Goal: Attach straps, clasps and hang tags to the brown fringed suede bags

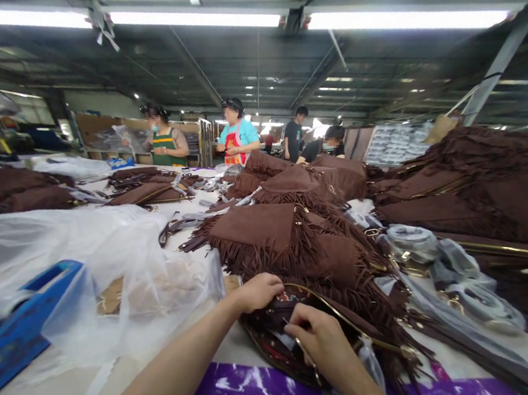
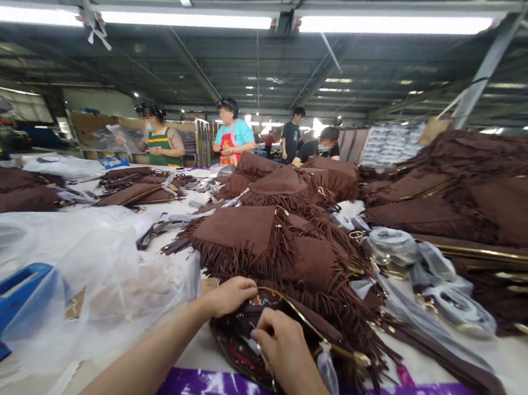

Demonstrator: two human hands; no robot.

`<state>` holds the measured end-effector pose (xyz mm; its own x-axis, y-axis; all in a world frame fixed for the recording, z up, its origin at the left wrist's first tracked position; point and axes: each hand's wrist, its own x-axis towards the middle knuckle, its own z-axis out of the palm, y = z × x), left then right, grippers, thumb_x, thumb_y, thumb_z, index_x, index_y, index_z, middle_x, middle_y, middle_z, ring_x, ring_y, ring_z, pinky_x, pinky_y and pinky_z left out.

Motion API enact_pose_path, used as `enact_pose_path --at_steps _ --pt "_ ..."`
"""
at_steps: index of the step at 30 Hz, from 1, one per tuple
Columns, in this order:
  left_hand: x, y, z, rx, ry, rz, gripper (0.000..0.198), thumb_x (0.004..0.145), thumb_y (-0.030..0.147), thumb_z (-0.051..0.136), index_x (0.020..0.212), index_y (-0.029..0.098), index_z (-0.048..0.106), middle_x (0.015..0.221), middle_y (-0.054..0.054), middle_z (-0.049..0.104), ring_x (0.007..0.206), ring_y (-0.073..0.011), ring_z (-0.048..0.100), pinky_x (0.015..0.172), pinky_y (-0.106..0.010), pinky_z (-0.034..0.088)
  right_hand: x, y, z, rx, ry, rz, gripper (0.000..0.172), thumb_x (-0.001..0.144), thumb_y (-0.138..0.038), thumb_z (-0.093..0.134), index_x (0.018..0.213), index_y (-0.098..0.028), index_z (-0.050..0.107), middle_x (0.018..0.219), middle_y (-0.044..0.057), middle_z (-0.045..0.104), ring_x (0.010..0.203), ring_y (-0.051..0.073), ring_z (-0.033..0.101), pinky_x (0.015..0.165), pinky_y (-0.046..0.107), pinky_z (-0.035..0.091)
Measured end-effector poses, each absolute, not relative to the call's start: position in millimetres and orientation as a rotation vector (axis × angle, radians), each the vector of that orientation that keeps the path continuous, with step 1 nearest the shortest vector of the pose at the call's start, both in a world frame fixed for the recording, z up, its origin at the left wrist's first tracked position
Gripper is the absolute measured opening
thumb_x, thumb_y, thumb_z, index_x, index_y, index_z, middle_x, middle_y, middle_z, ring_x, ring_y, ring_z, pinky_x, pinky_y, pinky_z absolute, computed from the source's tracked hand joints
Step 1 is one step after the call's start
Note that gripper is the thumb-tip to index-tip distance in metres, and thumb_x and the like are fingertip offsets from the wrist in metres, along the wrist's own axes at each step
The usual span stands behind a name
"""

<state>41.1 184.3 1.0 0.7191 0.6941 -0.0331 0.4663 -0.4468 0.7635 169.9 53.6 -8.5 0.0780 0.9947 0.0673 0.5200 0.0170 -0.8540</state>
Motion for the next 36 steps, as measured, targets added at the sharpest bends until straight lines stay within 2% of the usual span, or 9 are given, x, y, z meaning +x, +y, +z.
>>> enact_pose_path --at_steps 5,9,11,14,17,21,27,32,36 --pt "44.2 190.6 -7.3 2.047 0.884 0.381 0.021 0.081 0.026 0.046 0.071 0.016 0.061 0.064 0.003 0.054 0.064 -0.014 0.047 0.061 -0.024 0.039 161.3 57.5 -10.8 -1.568 -1.409 1.091 0.014 0.062 -0.034 0.056 0.058 -0.023 0.048 0.04 -0.009 0.04 0.031 0.01 0.037 0.033 0.021 0.023" --pt "47.1 189.7 -6.2 2.027 0.889 0.409 0.016 0.08 0.02 0.048 0.071 0.016 0.06 0.068 0.002 0.057 0.068 -0.0156 0.052 0.066 -0.026 0.043 149.5 68.8 -17.0 -1.492 -1.256 1.211 0.026 0.058 -0.044 0.061 0.055 -0.023 0.047 0.035 -0.011 0.036 0.028 0.007 0.029 0.032 0.02 0.017" --pt "44.0 185.2 0.6 2.027 0.877 0.451 0.012 0.08 0.016 0.047 0.08 0.016 0.059 0.074 0.001 0.06 0.073 -0.0159 0.055 0.07 -0.026 0.045 148.8 72.1 -17.8 -1.456 -1.171 1.261 0.036 0.055 -0.05 0.068 0.054 -0.022 0.045 0.034 -0.011 0.034 0.029 0.005 0.026 0.032 0.019 0.015" --pt "27.3 173.1 17.7 2.051 0.781 0.544 0.025 0.079 0.01 0.047 0.102 0.019 0.053 0.096 0.0 0.062 0.087 -0.0144 0.058 0.08 -0.024 0.047 155.1 71.4 -15.4 -1.396 -1.044 1.394 0.05 0.053 -0.063 0.075 0.059 -0.022 0.05 0.032 -0.014 0.027 0.029 0.004 0.018 0.032 0.018 0.01" --pt "3.2 158.6 29.2 2.253 0.507 0.596 0.03 0.076 0.007 0.051 0.103 0.021 0.053 0.112 -0.002 0.057 0.101 -0.0154 0.055 0.092 -0.025 0.043 163.2 68.8 -14.4 -1.316 -0.939 1.514 0.06 0.05 -0.072 0.08 0.067 -0.02 0.054 0.033 -0.016 0.024 0.031 0.003 0.011 0.032 0.017 0.008" --pt "-9.8 145.9 14.5 2.528 0.486 0.563 0.03 0.071 0.002 0.05 0.094 0.021 0.055 0.098 -0.002 0.058 0.094 -0.0179 0.056 0.085 -0.026 0.045 166.0 71.6 -21.9 -1.228 -0.864 1.567 0.065 0.045 -0.072 0.084 0.067 -0.019 0.053 0.033 -0.017 0.024 0.032 0.001 0.008 0.032 0.017 0.007" --pt "8.4 142.6 -9.1 2.45 0.769 0.696 0.017 0.075 0.008 0.052 0.085 0.02 0.054 0.09 -0.002 0.061 0.087 -0.0177 0.057 0.078 -0.026 0.044 170.8 68.2 -20.3 -1.181 -0.849 1.562 0.064 0.046 -0.07 0.086 0.067 -0.02 0.052 0.036 -0.016 0.029 0.034 0.002 0.01 0.034 0.016 0.006" --pt "12.5 142.1 -3.0 2.276 0.879 0.698 0.012 0.076 0.011 0.054 0.082 0.02 0.053 0.084 0.0 0.062 0.085 -0.0176 0.057 0.077 -0.027 0.042 172.9 57.7 -7.0 -1.41 -1.046 1.359 0.048 0.06 -0.055 0.082 0.059 -0.02 0.049 0.039 -0.011 0.037 0.037 0.004 0.023 0.038 0.018 0.012" --pt "12.6 138.7 -4.3 2.238 0.877 0.73 0.012 0.073 0.01 0.053 0.079 0.02 0.055 0.082 0.0 0.062 0.082 -0.0173 0.056 0.075 -0.026 0.041 164.9 67.1 -3.0 -1.488 -1.107 1.183 0.04 0.06 -0.055 0.072 0.057 -0.02 0.052 0.037 -0.008 0.041 0.036 0.007 0.028 0.038 0.02 0.017"
